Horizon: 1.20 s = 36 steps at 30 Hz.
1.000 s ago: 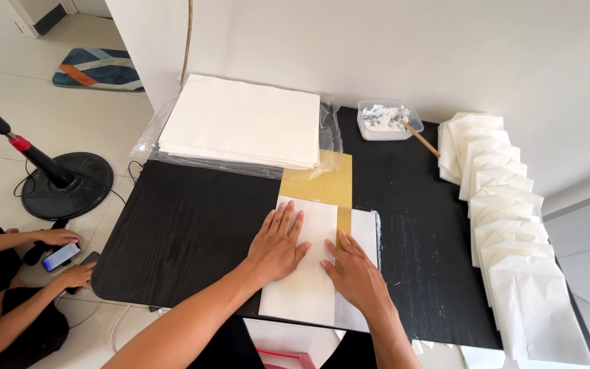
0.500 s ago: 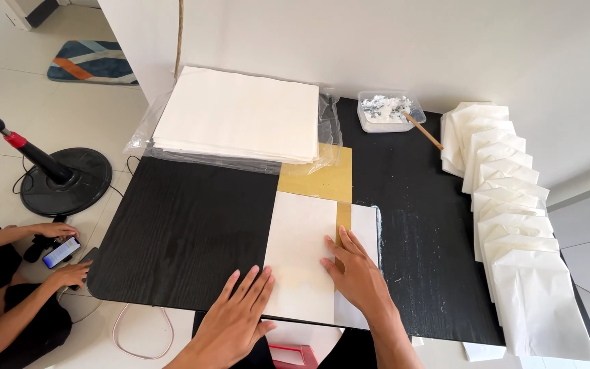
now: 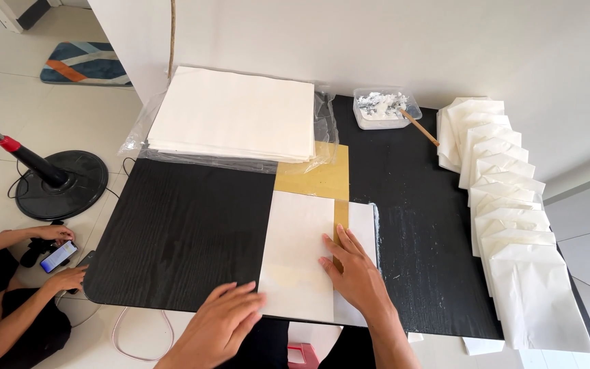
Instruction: Folding a sheet of paper over a template and applying glue to the edge with a brush.
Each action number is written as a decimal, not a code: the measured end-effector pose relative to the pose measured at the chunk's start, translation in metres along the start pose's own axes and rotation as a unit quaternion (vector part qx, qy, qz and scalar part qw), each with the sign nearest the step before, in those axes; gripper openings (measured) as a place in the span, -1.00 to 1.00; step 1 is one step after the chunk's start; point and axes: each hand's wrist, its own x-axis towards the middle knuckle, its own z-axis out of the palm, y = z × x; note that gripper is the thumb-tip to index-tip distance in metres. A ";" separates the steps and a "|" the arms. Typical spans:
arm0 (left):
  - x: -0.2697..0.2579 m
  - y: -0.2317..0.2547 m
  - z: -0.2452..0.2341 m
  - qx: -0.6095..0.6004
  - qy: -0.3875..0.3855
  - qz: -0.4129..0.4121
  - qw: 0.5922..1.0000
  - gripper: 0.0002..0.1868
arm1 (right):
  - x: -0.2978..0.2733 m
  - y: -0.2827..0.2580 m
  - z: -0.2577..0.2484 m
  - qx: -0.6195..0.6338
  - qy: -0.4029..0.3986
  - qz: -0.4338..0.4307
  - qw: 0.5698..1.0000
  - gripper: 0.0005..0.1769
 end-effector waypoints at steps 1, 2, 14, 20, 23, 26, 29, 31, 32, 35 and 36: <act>0.011 -0.003 0.000 -0.001 0.000 0.000 1.000 -0.65 | 0.000 0.003 0.002 0.000 0.000 0.001 1.000 -0.41; 0.022 -0.006 -0.001 0.019 0.023 0.036 0.999 -0.68 | 0.000 0.006 0.005 -0.004 0.012 -0.017 1.000 -0.40; 0.154 -0.020 -0.014 0.195 -0.250 -0.065 0.946 0.30 | 0.012 -0.020 -0.040 -0.086 -0.021 0.036 0.995 -0.19; 0.159 -0.020 -0.015 0.211 -0.270 -0.070 0.937 0.36 | 0.045 -0.022 -0.069 -0.110 0.004 0.061 0.992 0.05; 0.160 -0.018 -0.017 0.214 -0.273 -0.072 0.935 0.35 | 0.059 -0.022 -0.075 -0.124 0.004 0.061 0.990 0.12; 0.158 -0.019 -0.015 0.210 -0.272 -0.073 0.936 0.35 | 0.066 -0.017 -0.075 -0.131 -0.005 0.059 0.990 0.14; 0.160 -0.019 -0.015 0.216 -0.273 -0.065 0.935 0.34 | 0.069 -0.012 -0.077 -0.127 -0.007 0.064 0.990 0.16; 0.160 -0.020 -0.018 0.215 -0.275 -0.062 0.935 0.33 | 0.073 -0.011 -0.074 -0.126 -0.011 0.068 0.990 0.17; 0.159 -0.019 -0.017 0.213 -0.274 -0.066 0.936 0.33 | 0.074 -0.009 -0.073 -0.129 -0.004 0.065 0.989 0.15; 0.160 -0.017 -0.016 0.211 -0.273 -0.070 0.936 0.32 | 0.076 -0.007 -0.072 -0.140 0.004 0.065 0.988 0.11; 0.159 -0.017 -0.016 0.212 -0.274 -0.071 0.935 0.33 | 0.076 -0.008 -0.072 -0.146 0.004 0.068 0.987 0.10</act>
